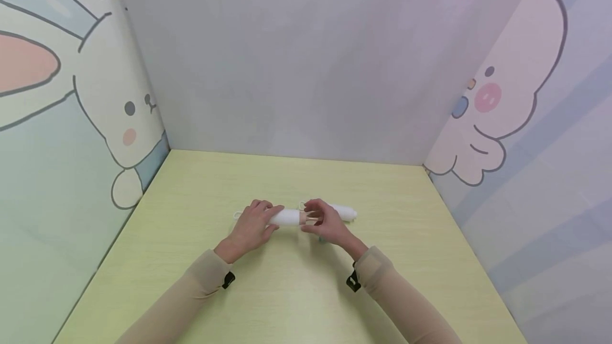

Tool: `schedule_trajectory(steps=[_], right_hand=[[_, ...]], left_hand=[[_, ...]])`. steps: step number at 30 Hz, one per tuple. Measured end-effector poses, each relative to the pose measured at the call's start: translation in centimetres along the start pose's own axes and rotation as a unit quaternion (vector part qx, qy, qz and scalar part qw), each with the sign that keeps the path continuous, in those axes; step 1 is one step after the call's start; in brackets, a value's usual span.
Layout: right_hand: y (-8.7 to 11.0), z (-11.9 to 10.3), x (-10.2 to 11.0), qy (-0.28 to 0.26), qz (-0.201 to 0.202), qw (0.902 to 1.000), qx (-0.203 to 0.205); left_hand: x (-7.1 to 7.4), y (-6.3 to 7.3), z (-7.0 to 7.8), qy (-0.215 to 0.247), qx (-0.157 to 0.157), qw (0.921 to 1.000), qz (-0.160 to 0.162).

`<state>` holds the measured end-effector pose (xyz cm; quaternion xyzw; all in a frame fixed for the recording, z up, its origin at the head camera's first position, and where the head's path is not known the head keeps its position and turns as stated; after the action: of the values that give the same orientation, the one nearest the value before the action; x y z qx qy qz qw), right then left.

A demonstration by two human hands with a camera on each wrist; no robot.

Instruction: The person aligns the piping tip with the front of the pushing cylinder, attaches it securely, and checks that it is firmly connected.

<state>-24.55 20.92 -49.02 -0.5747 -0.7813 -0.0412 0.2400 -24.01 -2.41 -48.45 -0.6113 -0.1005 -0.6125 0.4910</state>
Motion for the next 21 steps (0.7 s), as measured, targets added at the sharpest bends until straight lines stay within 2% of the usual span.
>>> schedule_trajectory(steps=[2,5,7,15,21], right_hand=[[0.0,0.2,-0.1,0.003,-0.001,1.0,0.001],[-0.3,1.7,-0.3,0.014,0.006,0.9999,0.003],[-0.3,1.7,-0.4,0.008,0.005,0.9999,0.008],[0.3,-1.8,0.0,-0.003,-0.012,0.9998,0.016],[0.3,-2.4,0.0,0.019,-0.016,0.9997,-0.005]], left_hand=[[0.0,0.0,0.0,0.0,-0.001,1.0,0.001],[0.0,0.0,0.0,-0.001,-0.001,1.0,0.002],[-0.1,0.0,0.0,-0.001,0.0,1.0,0.001],[0.0,0.0,0.0,0.001,0.002,1.0,-0.003],[0.1,-0.1,0.0,0.002,0.005,1.0,-0.004]])
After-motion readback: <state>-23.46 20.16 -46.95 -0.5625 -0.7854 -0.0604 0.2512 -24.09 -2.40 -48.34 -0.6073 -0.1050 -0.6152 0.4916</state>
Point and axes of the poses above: each hand's wrist, its own y-axis away from the middle knuckle, its own x-axis out of the back of the hand, z = x × y, the point moved 2 cm from there along -y, towards the middle knuckle, and after that the axes turned 4 degrees about z, right-handed, at the moved point
